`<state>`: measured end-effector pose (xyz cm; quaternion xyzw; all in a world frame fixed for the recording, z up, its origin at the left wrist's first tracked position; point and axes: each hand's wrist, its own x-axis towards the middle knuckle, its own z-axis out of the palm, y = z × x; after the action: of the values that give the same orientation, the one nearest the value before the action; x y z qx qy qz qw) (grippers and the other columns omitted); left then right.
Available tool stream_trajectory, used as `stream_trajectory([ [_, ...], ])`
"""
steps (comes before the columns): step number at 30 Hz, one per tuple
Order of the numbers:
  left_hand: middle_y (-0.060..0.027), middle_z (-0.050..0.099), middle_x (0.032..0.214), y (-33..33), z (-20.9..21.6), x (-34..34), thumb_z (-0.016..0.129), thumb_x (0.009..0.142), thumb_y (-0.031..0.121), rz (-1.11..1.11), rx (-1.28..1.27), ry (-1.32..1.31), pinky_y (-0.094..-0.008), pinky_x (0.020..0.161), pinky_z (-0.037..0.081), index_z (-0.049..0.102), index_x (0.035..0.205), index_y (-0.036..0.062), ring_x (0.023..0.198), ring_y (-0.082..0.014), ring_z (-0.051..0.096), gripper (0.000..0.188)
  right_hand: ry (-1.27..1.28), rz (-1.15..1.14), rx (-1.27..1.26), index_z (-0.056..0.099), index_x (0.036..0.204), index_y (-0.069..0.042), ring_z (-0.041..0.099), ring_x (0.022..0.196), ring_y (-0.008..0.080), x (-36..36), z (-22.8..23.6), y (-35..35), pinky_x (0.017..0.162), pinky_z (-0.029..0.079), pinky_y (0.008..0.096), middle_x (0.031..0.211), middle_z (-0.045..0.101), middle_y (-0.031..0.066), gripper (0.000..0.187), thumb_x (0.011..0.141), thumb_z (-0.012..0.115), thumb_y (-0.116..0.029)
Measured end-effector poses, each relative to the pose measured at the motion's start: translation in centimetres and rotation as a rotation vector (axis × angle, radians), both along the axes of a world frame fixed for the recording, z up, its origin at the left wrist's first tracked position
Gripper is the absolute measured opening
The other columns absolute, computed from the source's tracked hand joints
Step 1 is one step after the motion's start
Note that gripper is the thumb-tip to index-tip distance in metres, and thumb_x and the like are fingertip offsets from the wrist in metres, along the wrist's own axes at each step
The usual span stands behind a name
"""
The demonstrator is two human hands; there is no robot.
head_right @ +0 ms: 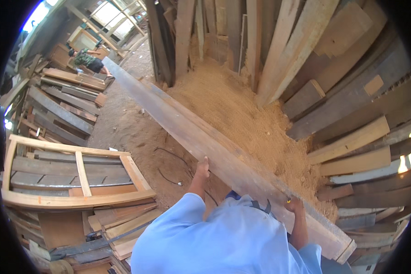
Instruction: The person handles various wooden planks, positioning them on a workspace and using a measuring tape to check the length of different pieces.
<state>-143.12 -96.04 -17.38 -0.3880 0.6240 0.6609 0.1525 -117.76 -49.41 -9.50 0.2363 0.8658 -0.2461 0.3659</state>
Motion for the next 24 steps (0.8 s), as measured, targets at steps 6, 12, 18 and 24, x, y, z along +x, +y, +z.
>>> stream_trajectory([
  [6,-0.0215,0.054,0.139,5.3,3.6,0.0,0.06,0.099,0.035,-0.025,-0.075,-0.05,-0.0439,0.1,0.047,0.045,0.138,-0.0083,0.124,-0.0321,0.056,0.06,0.031,-0.173,-0.053,0.067,0.111,-0.008,0.066,0.107,0.0366,1.9,0.1,3.0,0.09,0.051,0.0433,0.111,0.068,0.0232,0.046,0.072,0.068,-0.033],
  [12,-0.0249,0.055,0.136,7.9,4.1,2.1,0.06,0.098,0.033,-0.018,-0.178,-0.076,-0.0393,0.098,0.047,0.046,0.134,-0.0127,0.123,-0.0309,0.057,0.059,0.076,-0.189,0.063,0.069,0.112,-0.01,0.068,0.101,0.034,3.4,3.1,4.7,0.087,0.053,0.0409,0.106,0.07,0.0196,0.046,0.071,0.07,-0.031],
  [18,-0.0233,0.056,0.135,7.8,1.8,4.3,0.06,0.098,0.033,-0.036,-0.144,-0.095,-0.0395,0.1,0.046,0.045,0.137,-0.0102,0.123,-0.0315,0.057,0.059,-0.062,-0.224,0.058,0.07,0.107,-0.01,0.068,0.103,0.0353,3.8,1.8,4.9,0.088,0.053,0.0421,0.109,0.069,0.0221,0.042,0.07,0.07,-0.03],
  [24,-0.0198,0.057,0.135,6.6,-2.0,4.4,0.057,0.1,0.032,-0.107,0.017,-0.006,-0.04,0.097,0.049,0.046,0.14,-0.0029,0.124,-0.0296,0.057,0.055,0.005,-0.222,0.189,0.07,0.104,-0.006,0.067,0.101,0.0383,5.2,-2.3,3.8,0.089,0.052,0.0443,0.105,0.07,0.0234,0.042,0.069,0.07,-0.029],
])
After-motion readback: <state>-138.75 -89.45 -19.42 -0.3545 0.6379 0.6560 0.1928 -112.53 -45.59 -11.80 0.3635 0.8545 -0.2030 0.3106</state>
